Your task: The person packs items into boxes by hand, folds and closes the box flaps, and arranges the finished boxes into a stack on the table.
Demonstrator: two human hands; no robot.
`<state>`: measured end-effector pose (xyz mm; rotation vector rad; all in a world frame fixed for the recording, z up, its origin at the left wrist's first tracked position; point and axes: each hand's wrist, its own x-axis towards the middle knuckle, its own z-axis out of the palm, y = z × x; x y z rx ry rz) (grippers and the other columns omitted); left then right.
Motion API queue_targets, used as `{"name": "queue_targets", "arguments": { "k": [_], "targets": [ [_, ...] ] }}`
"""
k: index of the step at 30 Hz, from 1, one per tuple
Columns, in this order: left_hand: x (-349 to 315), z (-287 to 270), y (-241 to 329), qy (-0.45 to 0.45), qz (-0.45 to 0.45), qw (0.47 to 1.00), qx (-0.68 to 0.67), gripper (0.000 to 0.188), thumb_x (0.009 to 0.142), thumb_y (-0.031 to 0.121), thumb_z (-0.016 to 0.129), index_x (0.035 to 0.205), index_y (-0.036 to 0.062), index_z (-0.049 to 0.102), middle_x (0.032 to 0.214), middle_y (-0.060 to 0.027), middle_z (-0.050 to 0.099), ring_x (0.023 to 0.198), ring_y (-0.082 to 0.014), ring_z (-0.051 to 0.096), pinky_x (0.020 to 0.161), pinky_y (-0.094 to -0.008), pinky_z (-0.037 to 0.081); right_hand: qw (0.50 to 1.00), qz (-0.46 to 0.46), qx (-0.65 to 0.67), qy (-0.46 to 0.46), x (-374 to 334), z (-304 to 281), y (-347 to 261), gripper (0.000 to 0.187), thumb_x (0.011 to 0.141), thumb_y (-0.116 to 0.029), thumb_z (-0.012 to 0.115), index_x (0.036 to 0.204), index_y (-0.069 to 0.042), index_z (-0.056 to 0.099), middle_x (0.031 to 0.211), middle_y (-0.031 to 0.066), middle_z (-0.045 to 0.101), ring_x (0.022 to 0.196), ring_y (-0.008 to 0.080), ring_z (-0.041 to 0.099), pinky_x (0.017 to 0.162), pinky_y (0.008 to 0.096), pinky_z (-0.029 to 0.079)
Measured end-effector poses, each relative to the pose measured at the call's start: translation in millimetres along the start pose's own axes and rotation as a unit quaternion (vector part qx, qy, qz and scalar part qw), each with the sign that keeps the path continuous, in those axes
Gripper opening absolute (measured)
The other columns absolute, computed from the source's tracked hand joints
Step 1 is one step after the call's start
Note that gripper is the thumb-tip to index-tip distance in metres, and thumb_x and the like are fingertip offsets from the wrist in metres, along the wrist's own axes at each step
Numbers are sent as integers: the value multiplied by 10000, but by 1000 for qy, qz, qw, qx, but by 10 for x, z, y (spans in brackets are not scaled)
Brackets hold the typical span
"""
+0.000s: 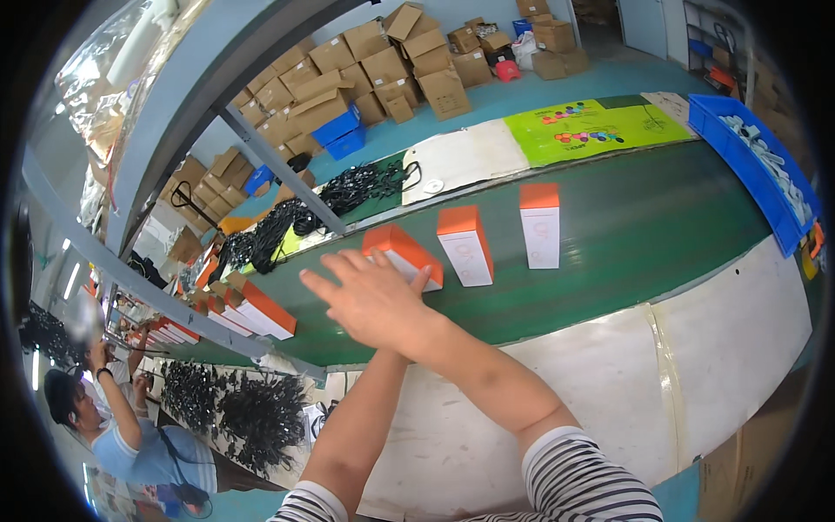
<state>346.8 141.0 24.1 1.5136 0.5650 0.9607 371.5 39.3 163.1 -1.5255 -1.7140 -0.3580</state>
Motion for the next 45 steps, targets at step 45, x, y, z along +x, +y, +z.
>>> {"name": "queue_targets", "arguments": {
  "k": [45],
  "targets": [
    [-1639,-2015,180,-142,253,827,481,492,962,416,691,1263,33,623,1380,-176,593,1382,-355,518,1197,-507,382,923,252,273,-104,481,2509,-60,899,852,-281,885,1589,-50,424,1390,203,649,1131,278,688,961,401,565]
  ]
}}
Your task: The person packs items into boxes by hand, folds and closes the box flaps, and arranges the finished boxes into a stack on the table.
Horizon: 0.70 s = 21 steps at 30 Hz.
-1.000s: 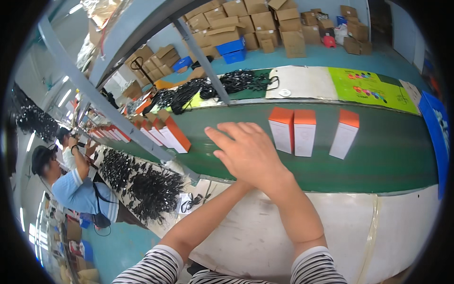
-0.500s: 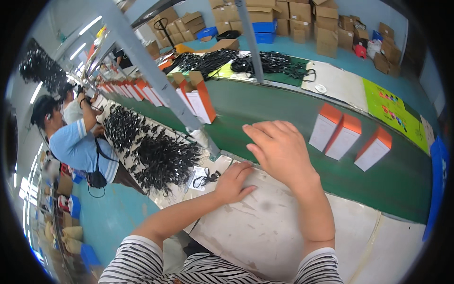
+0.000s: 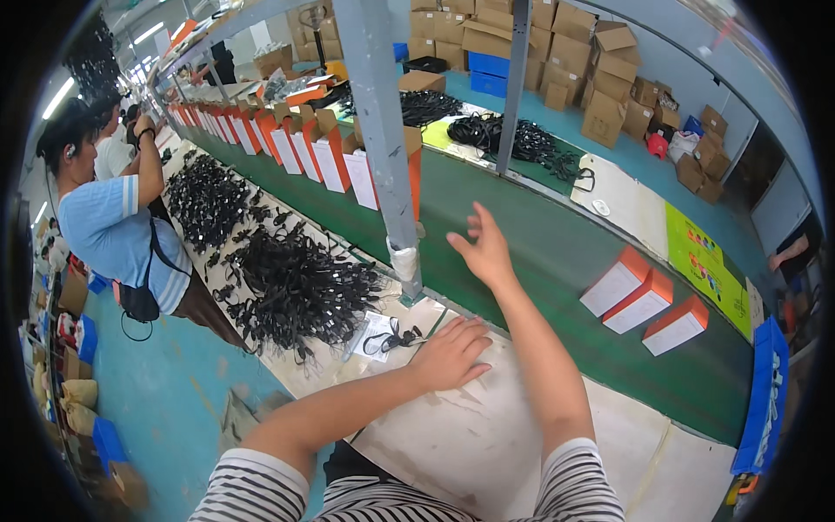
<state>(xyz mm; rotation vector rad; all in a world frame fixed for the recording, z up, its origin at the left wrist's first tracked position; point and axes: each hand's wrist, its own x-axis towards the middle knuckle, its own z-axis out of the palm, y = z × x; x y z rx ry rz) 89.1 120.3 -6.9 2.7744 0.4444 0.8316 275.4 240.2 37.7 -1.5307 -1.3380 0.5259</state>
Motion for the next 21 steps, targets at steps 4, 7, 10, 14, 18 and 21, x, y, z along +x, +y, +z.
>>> {"name": "queue_targets", "arguments": {
  "k": [4,7,10,14,18,21],
  "targets": [
    [59,31,-9,15,0,1000,-23,483,953,407,696,1246,30,627,1372,-175,598,1374,-352,522,1193,-504,384,1000,12,20,17,826,439,-89,931,837,-279,895,1588,-30,404,1400,204,633,1203,274,654,996,420,558],
    [42,67,-6,35,-6,999,-7,473,952,401,695,1238,29,633,1365,-173,598,1374,-348,520,1193,-504,384,999,7,26,-22,1125,714,-212,1053,809,-323,900,1617,4,308,1456,257,581,1251,319,641,1032,426,536],
    [-24,76,-25,41,-10,999,13,460,952,399,694,1223,31,642,1359,-172,599,1374,-344,518,1194,-503,383,998,4,8,-60,1132,838,-394,1123,810,-306,876,1653,29,214,1473,297,562,1263,339,649,1044,414,527],
    [57,74,6,35,15,999,-27,515,921,382,739,1265,15,631,1359,-187,596,1337,-353,549,1183,-515,405,999,-24,23,-21,1008,456,-136,1015,827,-224,855,1629,12,279,1375,248,630,1209,298,673,1010,396,546],
    [-63,50,-78,32,-7,999,-22,486,907,369,763,1239,38,637,1353,-174,600,1341,-357,549,1181,-513,411,994,-18,103,23,251,-163,-169,962,841,-114,860,1630,-21,316,1294,156,667,1109,240,672,969,402,567],
    [-9,-17,-66,15,6,999,-30,520,895,369,779,1255,29,622,1371,-188,589,1343,-382,545,1168,-526,420,996,-26,81,35,-206,-696,-93,953,842,-110,853,1631,-32,323,1268,122,676,1054,209,665,939,389,568]
  ]
}}
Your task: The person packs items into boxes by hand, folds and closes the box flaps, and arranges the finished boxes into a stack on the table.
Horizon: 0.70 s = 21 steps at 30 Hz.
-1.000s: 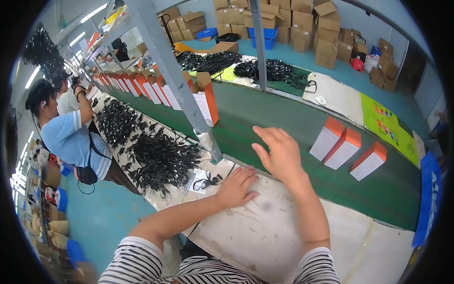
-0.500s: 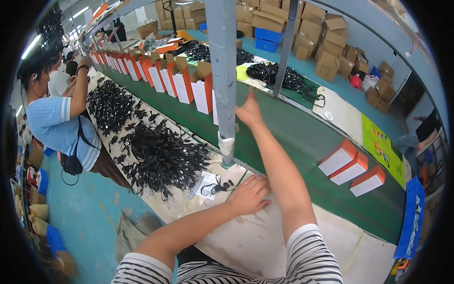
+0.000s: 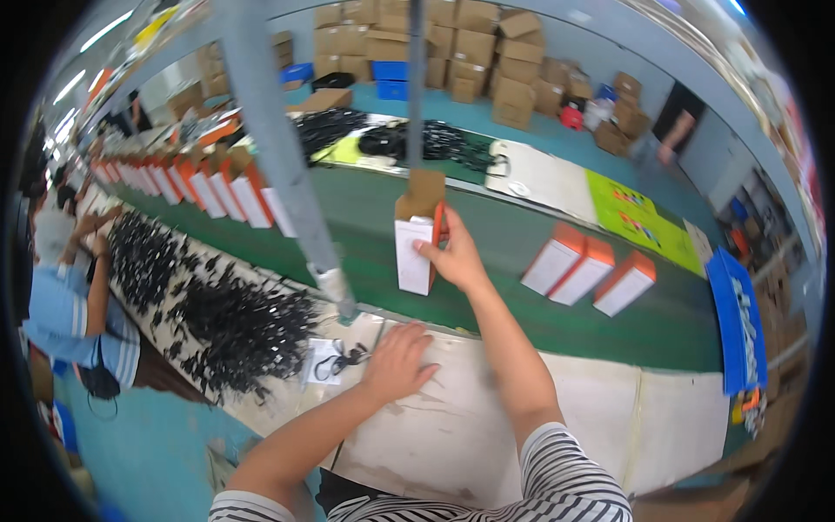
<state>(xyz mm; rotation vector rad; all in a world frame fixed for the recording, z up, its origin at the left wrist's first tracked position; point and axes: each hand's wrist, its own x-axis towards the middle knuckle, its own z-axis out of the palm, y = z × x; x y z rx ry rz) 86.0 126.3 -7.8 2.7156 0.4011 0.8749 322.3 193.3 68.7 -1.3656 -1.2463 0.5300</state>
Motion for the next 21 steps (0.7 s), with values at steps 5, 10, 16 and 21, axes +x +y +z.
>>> {"name": "queue_targets", "arguments": {
  "k": [5,10,16,21],
  "targets": [
    [120,46,47,19,6,1000,-6,679,847,357,829,1339,-25,558,1405,-257,549,1336,-453,527,1160,-555,415,999,29,-35,26,-435,-420,32,922,828,-177,894,1570,-22,370,1314,140,633,1167,247,623,964,401,556],
    [288,-49,46,98,-127,987,4,1221,737,368,927,1600,-112,209,1616,-345,354,1449,-531,403,1231,-542,316,996,1,-84,-38,-515,-512,-54,828,999,-413,703,1615,-13,322,1468,274,577,1373,363,580,1137,423,465],
    [1392,50,61,172,-222,935,-217,1048,767,162,924,1585,-40,300,1518,-217,481,1379,-332,520,1183,-406,385,999,35,29,-2,-544,-622,-114,583,1094,-495,487,1446,-39,578,1289,243,699,1193,397,676,1004,465,526],
    [1568,356,235,244,-227,927,-175,868,807,104,886,1519,-25,407,1441,-182,538,1306,-294,562,1125,-390,432,993,75,-85,32,-579,-742,-186,400,1034,-384,609,1138,-8,693,1000,206,730,941,350,719,869,453,547]
  ]
}}
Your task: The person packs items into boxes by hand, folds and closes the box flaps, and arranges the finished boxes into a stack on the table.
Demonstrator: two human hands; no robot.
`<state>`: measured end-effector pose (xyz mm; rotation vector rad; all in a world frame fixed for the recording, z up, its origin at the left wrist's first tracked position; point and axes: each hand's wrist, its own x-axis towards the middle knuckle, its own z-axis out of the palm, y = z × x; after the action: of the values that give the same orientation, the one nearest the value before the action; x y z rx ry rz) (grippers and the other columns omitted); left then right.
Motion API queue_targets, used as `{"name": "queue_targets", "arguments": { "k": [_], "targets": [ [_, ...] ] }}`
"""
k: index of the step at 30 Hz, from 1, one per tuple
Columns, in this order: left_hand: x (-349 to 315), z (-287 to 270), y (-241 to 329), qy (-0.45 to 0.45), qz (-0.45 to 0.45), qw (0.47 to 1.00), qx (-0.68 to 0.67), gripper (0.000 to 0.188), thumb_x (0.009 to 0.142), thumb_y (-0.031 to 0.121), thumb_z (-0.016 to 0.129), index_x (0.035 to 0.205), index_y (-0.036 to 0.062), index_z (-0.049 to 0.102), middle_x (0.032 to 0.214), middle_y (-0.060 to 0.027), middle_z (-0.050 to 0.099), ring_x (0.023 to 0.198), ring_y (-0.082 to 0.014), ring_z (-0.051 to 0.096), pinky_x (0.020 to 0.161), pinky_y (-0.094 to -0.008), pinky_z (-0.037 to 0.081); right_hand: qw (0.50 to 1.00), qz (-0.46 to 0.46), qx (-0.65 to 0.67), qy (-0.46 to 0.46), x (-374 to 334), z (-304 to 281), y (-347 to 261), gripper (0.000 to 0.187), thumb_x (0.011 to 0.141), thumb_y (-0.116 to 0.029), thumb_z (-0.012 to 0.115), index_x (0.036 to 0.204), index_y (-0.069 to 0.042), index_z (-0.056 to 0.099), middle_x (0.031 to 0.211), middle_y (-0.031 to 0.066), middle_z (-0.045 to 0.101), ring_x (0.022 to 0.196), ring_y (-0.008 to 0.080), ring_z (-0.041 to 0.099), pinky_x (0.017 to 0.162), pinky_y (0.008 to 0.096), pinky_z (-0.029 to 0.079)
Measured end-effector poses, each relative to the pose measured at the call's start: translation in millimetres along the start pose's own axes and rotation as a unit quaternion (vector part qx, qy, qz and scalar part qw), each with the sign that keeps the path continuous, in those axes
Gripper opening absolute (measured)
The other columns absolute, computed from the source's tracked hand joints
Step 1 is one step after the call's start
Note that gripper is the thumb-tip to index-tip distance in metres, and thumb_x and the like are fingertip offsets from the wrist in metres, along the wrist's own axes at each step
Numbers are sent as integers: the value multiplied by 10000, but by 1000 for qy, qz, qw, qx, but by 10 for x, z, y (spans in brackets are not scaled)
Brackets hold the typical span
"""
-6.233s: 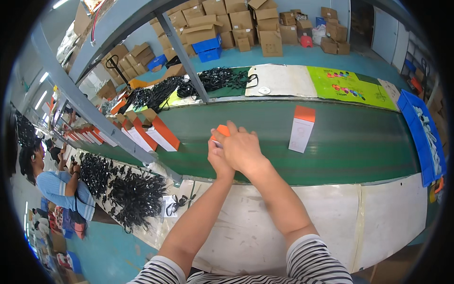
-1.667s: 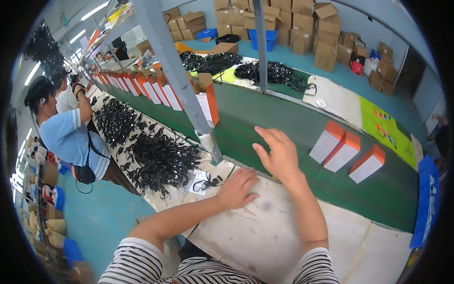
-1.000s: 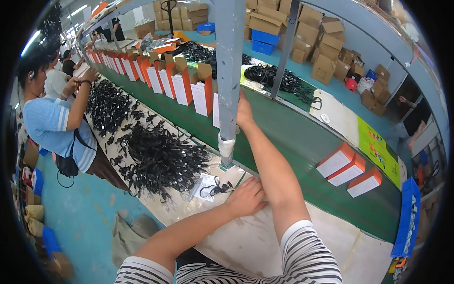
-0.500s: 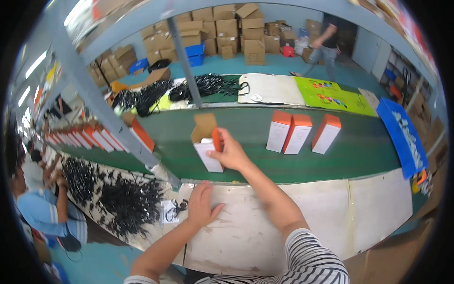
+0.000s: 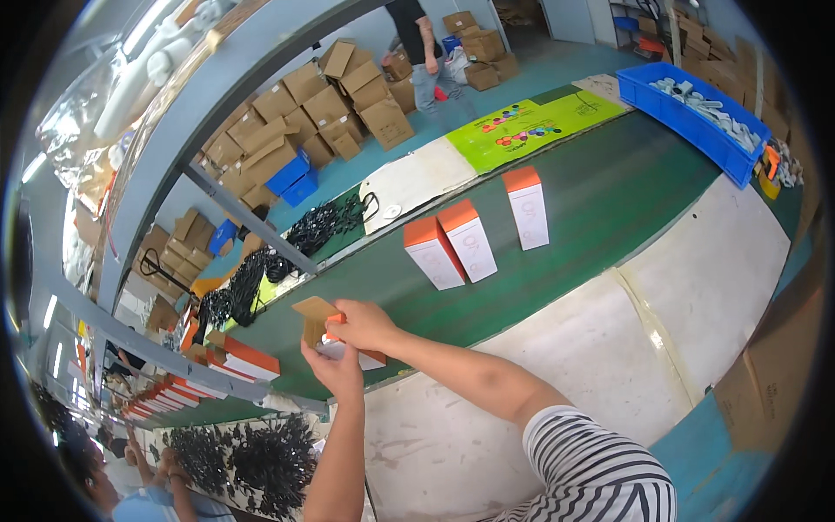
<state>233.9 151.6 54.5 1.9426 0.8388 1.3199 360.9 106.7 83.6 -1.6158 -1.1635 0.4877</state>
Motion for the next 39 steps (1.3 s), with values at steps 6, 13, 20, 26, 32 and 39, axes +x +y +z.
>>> {"name": "queue_targets", "arguments": {
  "k": [6,13,20,26,32,39],
  "targets": [
    [65,-56,-205,49,164,982,82,689,853,116,845,1423,-7,479,1313,-160,620,1241,-280,605,1087,-384,459,983,-143,112,16,-4,125,-68,557,910,-464,742,1330,-100,712,1284,196,692,1129,349,683,946,431,549],
    [-15,157,-233,93,-42,994,-36,823,878,176,837,1551,2,396,1339,-192,662,1213,-284,660,1021,-371,520,959,-217,-176,43,-156,37,-127,409,901,-392,751,1250,-182,783,1325,171,653,1231,371,613,1027,468,532],
    [-42,253,-110,46,-60,995,-67,788,928,127,801,1579,-17,378,1381,-138,609,1235,-210,601,1049,-337,485,982,-164,-86,32,-65,-42,-89,334,971,-263,674,1278,-178,775,1233,167,659,1174,339,621,952,448,536],
    [-87,235,-106,44,-44,995,-72,871,921,130,811,1610,-48,310,1404,-161,598,1250,-224,598,1080,-344,468,957,-213,-196,-11,-127,-186,-175,358,1002,-282,655,1353,-245,719,1337,156,621,1239,342,607,1003,450,521],
    [-119,260,-112,56,-50,993,-90,1011,822,212,860,1636,-9,302,1403,-197,635,1286,-265,613,1098,-372,463,942,-188,-268,-76,-200,-286,-258,405,995,-341,663,1399,-327,666,1457,150,555,1279,363,594,1041,514,501],
    [-295,361,-390,38,-12,968,-246,684,924,161,791,1481,-13,433,1331,-164,581,1298,-244,554,1070,-419,479,950,-242,-179,-85,-117,-68,-120,521,910,-225,713,1412,-349,658,1478,153,532,1258,401,600,1011,555,521]
  ]
}}
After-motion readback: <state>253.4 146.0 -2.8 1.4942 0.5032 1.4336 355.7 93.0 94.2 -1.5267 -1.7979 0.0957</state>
